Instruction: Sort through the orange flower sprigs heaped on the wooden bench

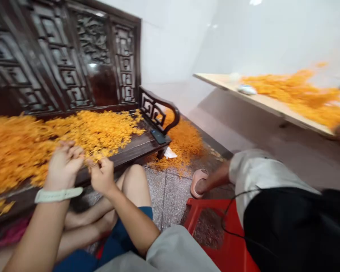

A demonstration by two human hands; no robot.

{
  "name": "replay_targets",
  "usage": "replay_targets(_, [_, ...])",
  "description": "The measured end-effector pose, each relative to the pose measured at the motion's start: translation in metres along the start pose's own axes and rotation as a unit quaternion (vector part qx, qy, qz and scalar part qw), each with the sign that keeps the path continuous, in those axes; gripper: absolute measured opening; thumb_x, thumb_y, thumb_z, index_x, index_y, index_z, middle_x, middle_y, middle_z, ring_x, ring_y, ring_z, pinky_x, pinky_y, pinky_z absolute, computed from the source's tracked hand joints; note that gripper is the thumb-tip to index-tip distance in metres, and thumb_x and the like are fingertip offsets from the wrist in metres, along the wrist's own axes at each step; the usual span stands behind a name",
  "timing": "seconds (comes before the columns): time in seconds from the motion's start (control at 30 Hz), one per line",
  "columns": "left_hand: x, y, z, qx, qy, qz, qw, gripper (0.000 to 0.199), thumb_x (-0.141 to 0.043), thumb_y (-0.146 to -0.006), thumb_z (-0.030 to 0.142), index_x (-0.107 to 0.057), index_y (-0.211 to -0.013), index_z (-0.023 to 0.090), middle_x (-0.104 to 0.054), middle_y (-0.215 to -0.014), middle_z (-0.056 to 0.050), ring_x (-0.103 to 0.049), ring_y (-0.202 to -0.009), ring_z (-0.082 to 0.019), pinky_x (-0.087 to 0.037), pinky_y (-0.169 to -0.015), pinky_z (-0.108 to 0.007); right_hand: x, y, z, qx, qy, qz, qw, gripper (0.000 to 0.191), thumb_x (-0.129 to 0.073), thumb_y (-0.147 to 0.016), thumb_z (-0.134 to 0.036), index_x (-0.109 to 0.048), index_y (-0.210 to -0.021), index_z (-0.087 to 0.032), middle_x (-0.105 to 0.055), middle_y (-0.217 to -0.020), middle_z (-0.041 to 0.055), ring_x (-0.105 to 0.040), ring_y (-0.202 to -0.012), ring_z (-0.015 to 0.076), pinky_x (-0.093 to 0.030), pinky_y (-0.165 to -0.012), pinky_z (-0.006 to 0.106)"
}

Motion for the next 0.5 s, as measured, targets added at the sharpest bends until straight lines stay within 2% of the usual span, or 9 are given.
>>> replay_targets(0.07, [-0.007,0.009,0.001,0.028,0.069,0.051,0.996,0.033,-0.037,-0.094,-0.009,-0.04,-0.079,0.02,-0.043,-0.06,0.007,-0.023,-0.04,-0.004,-0.018,-0.042,-0.016,-0.001,0.011,-0.013,0.03,0.048,0.016,0.998,0.05,-0.067,-0.094,-0.067,-0.058,-0.071,-0.023,-0.058,-0.068,0.0032,-0.054,-0.068,0.0191,-0.048,-0.065,0.032])
replay_targets(0.17, [-0.021,0.013,0.006,0.061,0.083,0.042,0.994,0.035,-0.033,-0.095,-0.012,-0.04,-0.083,0.02,-0.047,-0.064,0.006,-0.026,-0.04,-0.003,-0.017,-0.043,-0.014,-0.007,0.024,-0.023,0.049,0.079,0.036,0.995,0.043,-0.065,-0.094,-0.064,-0.065,-0.077,-0.025,-0.063,-0.074,0.0072,-0.062,-0.079,0.0258,-0.052,-0.066,0.036])
replay_targets(0.27, [-0.017,0.012,0.015,0.063,0.09,0.057,0.992,0.036,-0.034,-0.096,-0.012,-0.039,-0.084,0.021,-0.047,-0.064,0.006,-0.025,-0.04,-0.003,-0.016,-0.042,-0.014,-0.019,0.027,-0.024,0.04,0.056,0.032,0.997,0.041,-0.068,-0.096,-0.061,-0.061,-0.078,-0.025,-0.057,-0.068,0.0036,-0.056,-0.068,0.0214,-0.048,-0.06,0.033])
replay_targets(0.37, [-0.009,0.011,0.026,0.05,0.103,0.056,0.992,0.036,-0.033,-0.095,-0.013,-0.039,-0.083,0.021,-0.046,-0.064,0.005,-0.026,-0.041,-0.003,-0.015,-0.042,-0.015,-0.035,0.025,-0.023,0.013,0.005,0.024,1.0,0.045,-0.076,-0.093,-0.061,-0.056,-0.076,-0.024,-0.05,-0.062,-0.0019,-0.043,-0.055,0.0131,-0.041,-0.054,0.029])
replay_targets(0.43, [-0.001,0.006,0.033,0.049,0.106,0.059,0.991,0.037,-0.031,-0.094,-0.013,-0.038,-0.081,0.021,-0.045,-0.063,0.005,-0.025,-0.041,-0.003,-0.014,-0.042,-0.015,-0.043,0.027,-0.02,-0.011,-0.018,0.017,1.0,0.049,-0.075,-0.092,-0.066,-0.054,-0.077,-0.024,-0.043,-0.057,-0.0051,-0.035,-0.049,0.0108,-0.035,-0.048,0.028])
replay_targets(0.5, [0.008,-0.009,0.05,0.037,0.088,0.047,0.994,0.036,-0.032,-0.093,-0.013,-0.037,-0.08,0.021,-0.044,-0.063,0.005,-0.025,-0.041,-0.003,-0.016,-0.042,-0.016,-0.045,0.038,-0.022,-0.005,0.0,0.015,1.0,0.047,-0.071,-0.095,-0.066,-0.056,-0.08,-0.025,-0.045,-0.057,-0.0048,-0.038,-0.048,0.0119,-0.036,-0.048,0.028])
Point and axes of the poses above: each hand's wrist, its own y-axis away from the middle knuckle, its own x-axis out of the back of the hand, z = x × y, the point moved 8 cm from there along -y, towards the middle knuckle
